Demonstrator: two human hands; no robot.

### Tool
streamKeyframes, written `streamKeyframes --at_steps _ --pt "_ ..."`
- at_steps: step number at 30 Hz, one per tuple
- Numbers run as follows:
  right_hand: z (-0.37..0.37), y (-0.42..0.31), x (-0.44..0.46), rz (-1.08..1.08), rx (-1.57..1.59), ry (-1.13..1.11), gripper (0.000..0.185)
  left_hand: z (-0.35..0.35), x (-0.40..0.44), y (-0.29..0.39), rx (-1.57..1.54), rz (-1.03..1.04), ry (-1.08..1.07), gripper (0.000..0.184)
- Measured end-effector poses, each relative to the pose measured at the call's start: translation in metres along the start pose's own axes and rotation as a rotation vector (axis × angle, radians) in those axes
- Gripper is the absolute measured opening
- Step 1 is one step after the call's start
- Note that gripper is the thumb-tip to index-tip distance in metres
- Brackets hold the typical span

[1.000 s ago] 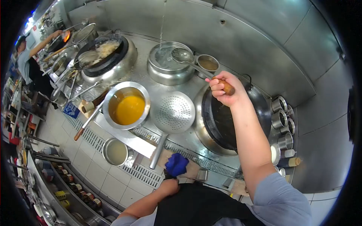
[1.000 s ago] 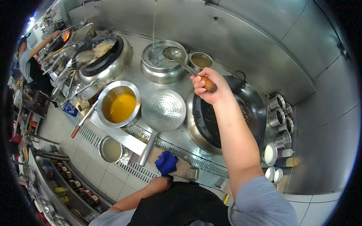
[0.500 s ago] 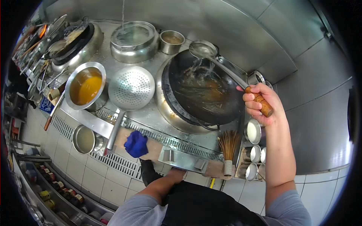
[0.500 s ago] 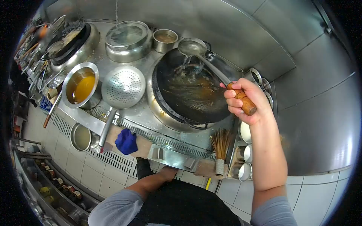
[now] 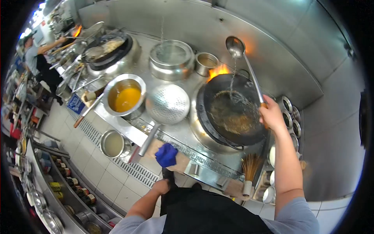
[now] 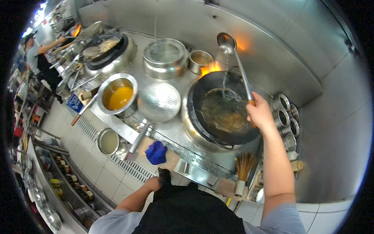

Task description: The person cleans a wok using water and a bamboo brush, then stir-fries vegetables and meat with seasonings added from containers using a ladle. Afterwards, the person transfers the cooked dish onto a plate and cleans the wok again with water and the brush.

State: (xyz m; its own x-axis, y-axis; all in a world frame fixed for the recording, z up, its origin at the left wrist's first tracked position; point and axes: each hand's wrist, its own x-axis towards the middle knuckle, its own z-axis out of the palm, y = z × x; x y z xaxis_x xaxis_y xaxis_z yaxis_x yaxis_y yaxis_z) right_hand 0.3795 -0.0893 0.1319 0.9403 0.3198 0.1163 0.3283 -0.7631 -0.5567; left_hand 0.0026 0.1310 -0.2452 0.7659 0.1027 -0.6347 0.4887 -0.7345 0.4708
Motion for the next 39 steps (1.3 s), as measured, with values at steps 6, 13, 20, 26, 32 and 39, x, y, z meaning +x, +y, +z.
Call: streamKeyframes --at_steps 6,13,20,26,32,39 --pt "0.115 -0.089 0.110 0.161 0.677 -0.317 0.024 -0.067 -0.050 -0.090 -0.925 -0.381 0.313 0.040" --pt "0.235 -0.146 0.165 0.308 0.390 -0.478 0.012 -0.167 -0.055 -0.061 -1.524 -0.251 0.562 0.034" --pt "0.204 -0.133 0.148 0.684 1.801 -0.803 0.021 -0.198 -0.046 -0.056 -1.138 -0.203 0.942 0.024" --pt "0.113 -0.104 0.071 0.542 2.016 -0.867 0.033 -0.247 -0.022 0.032 -0.641 0.220 0.894 0.025" --pt "0.022 -0.059 -0.022 0.582 1.922 -0.679 0.040 -0.242 0.003 0.207 -0.190 0.931 0.590 0.039" --pt "-0.018 0.013 -0.090 0.666 1.282 -0.379 0.027 -0.193 0.029 0.310 0.472 1.001 0.427 0.033"
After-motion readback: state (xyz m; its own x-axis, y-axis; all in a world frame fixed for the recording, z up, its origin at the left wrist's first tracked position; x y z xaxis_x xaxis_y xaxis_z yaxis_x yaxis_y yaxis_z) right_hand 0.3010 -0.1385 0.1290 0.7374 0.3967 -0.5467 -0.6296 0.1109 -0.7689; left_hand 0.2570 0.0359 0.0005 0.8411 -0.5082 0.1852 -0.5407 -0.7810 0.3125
